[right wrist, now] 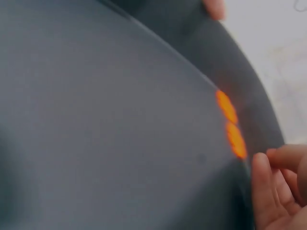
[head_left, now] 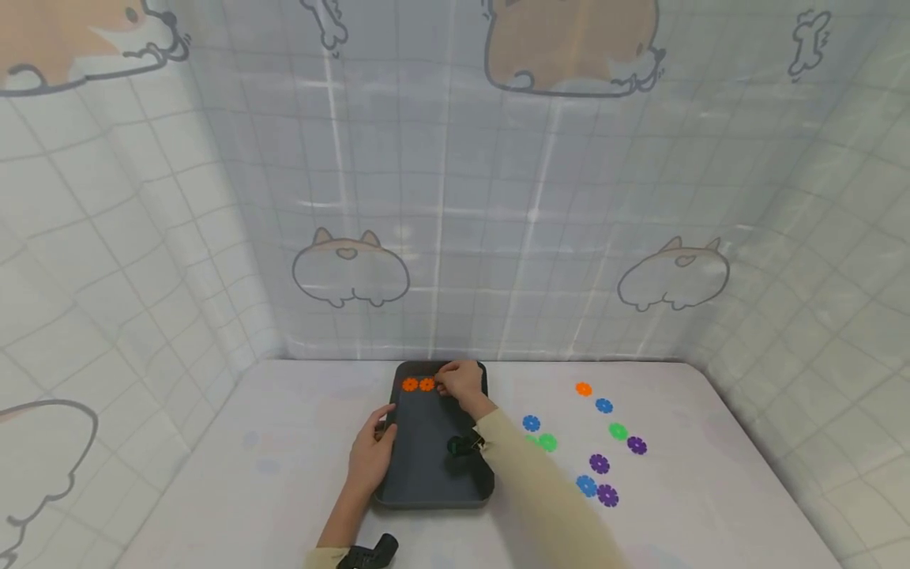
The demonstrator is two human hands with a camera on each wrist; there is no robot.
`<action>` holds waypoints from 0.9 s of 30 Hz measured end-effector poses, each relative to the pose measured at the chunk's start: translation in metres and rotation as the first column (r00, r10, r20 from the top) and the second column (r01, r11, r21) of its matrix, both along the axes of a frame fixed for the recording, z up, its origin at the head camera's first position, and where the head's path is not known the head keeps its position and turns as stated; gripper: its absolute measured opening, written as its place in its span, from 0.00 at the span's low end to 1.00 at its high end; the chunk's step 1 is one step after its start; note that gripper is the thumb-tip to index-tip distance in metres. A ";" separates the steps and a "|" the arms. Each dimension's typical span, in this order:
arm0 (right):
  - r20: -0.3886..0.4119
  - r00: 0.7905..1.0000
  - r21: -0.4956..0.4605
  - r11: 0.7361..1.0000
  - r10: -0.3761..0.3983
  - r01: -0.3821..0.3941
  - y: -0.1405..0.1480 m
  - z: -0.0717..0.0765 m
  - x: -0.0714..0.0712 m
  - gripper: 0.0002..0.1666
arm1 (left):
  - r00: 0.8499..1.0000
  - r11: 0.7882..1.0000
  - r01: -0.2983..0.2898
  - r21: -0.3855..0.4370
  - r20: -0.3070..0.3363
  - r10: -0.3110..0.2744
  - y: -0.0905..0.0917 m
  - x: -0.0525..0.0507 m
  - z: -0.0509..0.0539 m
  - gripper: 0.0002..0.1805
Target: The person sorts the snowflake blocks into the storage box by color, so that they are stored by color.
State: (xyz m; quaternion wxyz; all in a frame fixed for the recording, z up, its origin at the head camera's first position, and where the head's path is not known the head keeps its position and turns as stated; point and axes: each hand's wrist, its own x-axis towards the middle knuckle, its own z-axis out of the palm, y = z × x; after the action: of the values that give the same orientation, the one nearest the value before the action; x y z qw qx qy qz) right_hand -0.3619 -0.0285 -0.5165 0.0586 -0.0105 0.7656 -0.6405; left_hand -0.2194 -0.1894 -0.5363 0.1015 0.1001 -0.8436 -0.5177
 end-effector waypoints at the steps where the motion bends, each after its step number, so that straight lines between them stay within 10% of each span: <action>1: -0.002 1.000 0.006 1.000 0.018 -0.018 0.005 0.004 -0.001 0.07 | 1.000 1.000 -0.001 0.001 0.006 0.001 0.000 0.000 0.000 0.22; 12: -0.062 0.986 0.068 0.986 0.157 -0.152 0.061 0.046 -0.014 0.15 | 1.000 1.000 0.003 -0.005 0.008 -0.003 -0.003 -0.001 -0.001 0.22; 27: -0.052 0.998 0.211 0.977 0.047 -0.035 0.167 0.072 -0.023 0.15 | 0.999 1.000 0.012 0.006 0.037 -0.012 -0.003 -0.003 -0.002 0.23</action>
State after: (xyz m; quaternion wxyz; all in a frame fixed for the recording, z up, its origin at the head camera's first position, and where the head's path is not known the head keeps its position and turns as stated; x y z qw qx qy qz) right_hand -0.3844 0.1381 -0.4449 0.0508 -0.0383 0.8301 -0.5540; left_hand -0.2223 -0.1920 -0.5381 0.0827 0.1050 -0.8443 -0.5189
